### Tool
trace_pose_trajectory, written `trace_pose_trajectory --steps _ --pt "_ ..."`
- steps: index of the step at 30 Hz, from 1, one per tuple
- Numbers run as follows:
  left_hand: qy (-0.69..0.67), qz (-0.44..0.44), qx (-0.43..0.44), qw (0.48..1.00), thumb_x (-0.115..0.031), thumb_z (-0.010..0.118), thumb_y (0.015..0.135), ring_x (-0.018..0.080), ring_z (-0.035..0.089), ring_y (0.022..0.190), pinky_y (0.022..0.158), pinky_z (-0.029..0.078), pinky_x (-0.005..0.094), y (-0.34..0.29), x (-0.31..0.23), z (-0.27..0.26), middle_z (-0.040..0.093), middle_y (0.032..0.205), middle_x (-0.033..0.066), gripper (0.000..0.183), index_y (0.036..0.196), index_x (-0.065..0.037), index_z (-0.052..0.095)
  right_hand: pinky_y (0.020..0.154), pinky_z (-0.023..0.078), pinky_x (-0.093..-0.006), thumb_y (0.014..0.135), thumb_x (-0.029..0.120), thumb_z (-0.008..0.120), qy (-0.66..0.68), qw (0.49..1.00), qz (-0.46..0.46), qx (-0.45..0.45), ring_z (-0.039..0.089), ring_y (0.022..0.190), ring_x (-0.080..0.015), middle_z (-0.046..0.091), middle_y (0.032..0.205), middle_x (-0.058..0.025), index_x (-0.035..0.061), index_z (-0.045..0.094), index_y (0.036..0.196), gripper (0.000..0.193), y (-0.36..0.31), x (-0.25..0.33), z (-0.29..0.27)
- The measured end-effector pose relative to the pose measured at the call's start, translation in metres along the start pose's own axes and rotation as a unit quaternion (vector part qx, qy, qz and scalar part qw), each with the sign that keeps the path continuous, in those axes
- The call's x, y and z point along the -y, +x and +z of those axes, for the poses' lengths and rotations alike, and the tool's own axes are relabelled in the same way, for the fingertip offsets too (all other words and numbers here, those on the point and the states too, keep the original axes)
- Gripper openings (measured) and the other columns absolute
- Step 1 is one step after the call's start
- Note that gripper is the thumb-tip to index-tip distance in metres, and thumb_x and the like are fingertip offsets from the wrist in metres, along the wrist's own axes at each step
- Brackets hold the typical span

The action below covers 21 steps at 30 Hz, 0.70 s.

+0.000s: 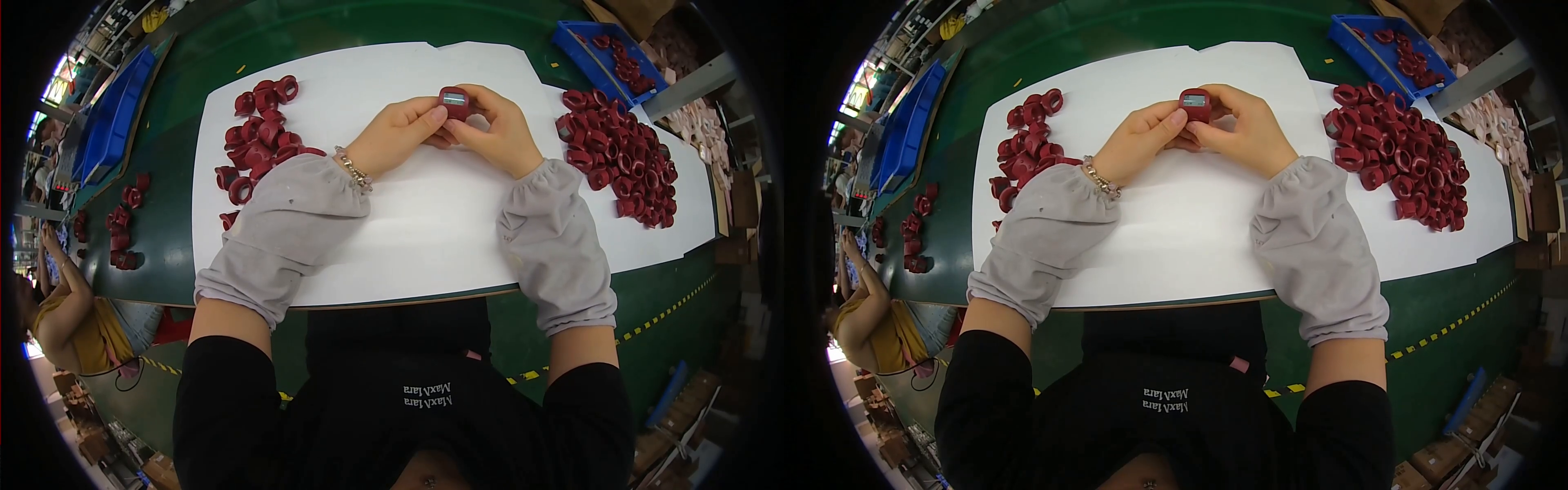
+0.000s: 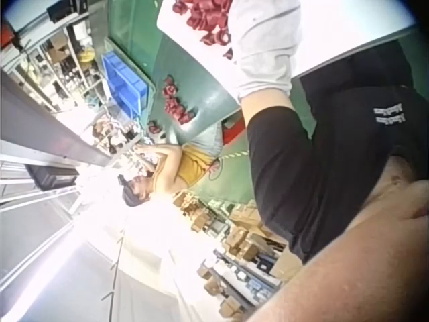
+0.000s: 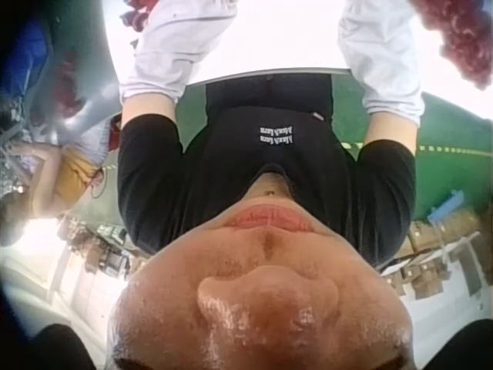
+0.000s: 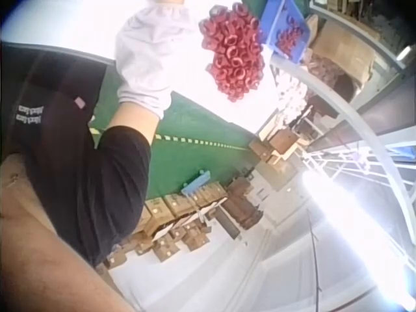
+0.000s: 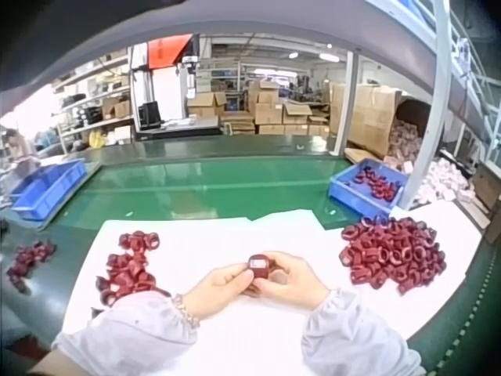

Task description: Assembling small red electronic or plastic components at a factory workbench.

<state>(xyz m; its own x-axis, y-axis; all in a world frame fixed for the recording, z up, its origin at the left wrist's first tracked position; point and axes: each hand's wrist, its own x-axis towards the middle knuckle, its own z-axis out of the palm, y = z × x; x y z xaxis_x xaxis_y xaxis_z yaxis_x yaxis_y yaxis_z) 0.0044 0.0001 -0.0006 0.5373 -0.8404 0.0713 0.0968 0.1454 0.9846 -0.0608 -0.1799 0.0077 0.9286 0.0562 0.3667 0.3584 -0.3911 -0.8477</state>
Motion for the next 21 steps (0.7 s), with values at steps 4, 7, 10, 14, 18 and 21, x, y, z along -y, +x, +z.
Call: trace_pose_trajectory --steps 4,7,10,14,18,21 --pt "-0.001 0.001 0.001 1.000 -0.025 0.042 0.098 0.0175 0.059 0.096 0.088 0.048 0.0300 -0.0002 -0.0012 0.0013 0.058 0.110 0.0109 0.039 0.124 0.003 0.046 0.079 0.049 -0.0281 0.077 0.014 0.065 0.013 1.000 0.002 0.001 0.060 0.087 -0.0163 0.063 0.100 -0.0080 0.0011 0.056 0.113 0.040 0.0000 0.0005 0.0005" --pt "0.001 0.001 0.002 1.000 -0.025 0.042 0.098 0.0172 0.059 0.096 0.089 0.048 0.0299 -0.0014 -0.0011 0.0002 0.058 0.110 0.0106 0.038 0.124 0.003 0.047 0.079 0.049 -0.0279 0.076 0.014 0.065 0.016 1.000 0.001 0.003 0.060 0.087 -0.0159 0.063 0.100 -0.0078 0.0011 0.057 0.113 0.039 0.0001 0.0012 0.0008" --pt "-0.002 -0.001 0.002 1.000 -0.025 0.043 0.098 0.0171 0.059 0.096 0.089 0.048 0.0297 -0.0013 -0.0017 0.0034 0.058 0.110 0.0103 0.038 0.123 0.003 0.047 0.079 0.049 -0.0277 0.077 0.013 0.065 0.015 1.000 0.007 0.002 0.060 0.088 -0.0156 0.063 0.099 -0.0076 0.0012 0.057 0.113 0.039 -0.0018 0.0007 -0.0002" --pt "0.006 0.002 0.001 1.000 -0.025 0.043 0.098 0.0169 0.059 0.096 0.089 0.048 0.0297 -0.0018 -0.0010 -0.0001 0.058 0.109 0.0102 0.038 0.123 0.003 0.048 0.086 0.046 -0.0299 0.079 0.008 0.064 0.013 0.998 0.045 0.038 0.058 0.098 -0.0173 0.060 0.107 -0.0096 -0.0014 0.052 0.117 0.041 0.0004 0.0054 -0.0019" --pt "0.009 0.001 0.004 1.000 -0.025 0.043 0.098 0.0168 0.059 0.096 0.088 0.048 0.0296 -0.0001 -0.0003 0.0014 0.059 0.108 0.0106 0.038 0.123 0.003 0.048 0.086 0.046 -0.0297 0.079 0.008 0.064 0.034 0.998 0.042 0.031 0.058 0.097 -0.0169 0.061 0.106 -0.0093 -0.0015 0.053 0.116 0.040 -0.0013 0.0040 -0.0034" --pt "0.006 0.003 0.003 1.000 -0.025 0.043 0.098 0.0169 0.059 0.095 0.088 0.048 0.0296 0.0006 -0.0004 0.0015 0.059 0.108 0.0107 0.038 0.123 0.004 0.047 0.086 0.046 -0.0295 0.079 0.007 0.063 0.026 0.998 0.045 0.035 0.058 0.098 -0.0167 0.060 0.106 -0.0093 -0.0016 0.052 0.117 0.040 -0.0003 0.0042 -0.0052"
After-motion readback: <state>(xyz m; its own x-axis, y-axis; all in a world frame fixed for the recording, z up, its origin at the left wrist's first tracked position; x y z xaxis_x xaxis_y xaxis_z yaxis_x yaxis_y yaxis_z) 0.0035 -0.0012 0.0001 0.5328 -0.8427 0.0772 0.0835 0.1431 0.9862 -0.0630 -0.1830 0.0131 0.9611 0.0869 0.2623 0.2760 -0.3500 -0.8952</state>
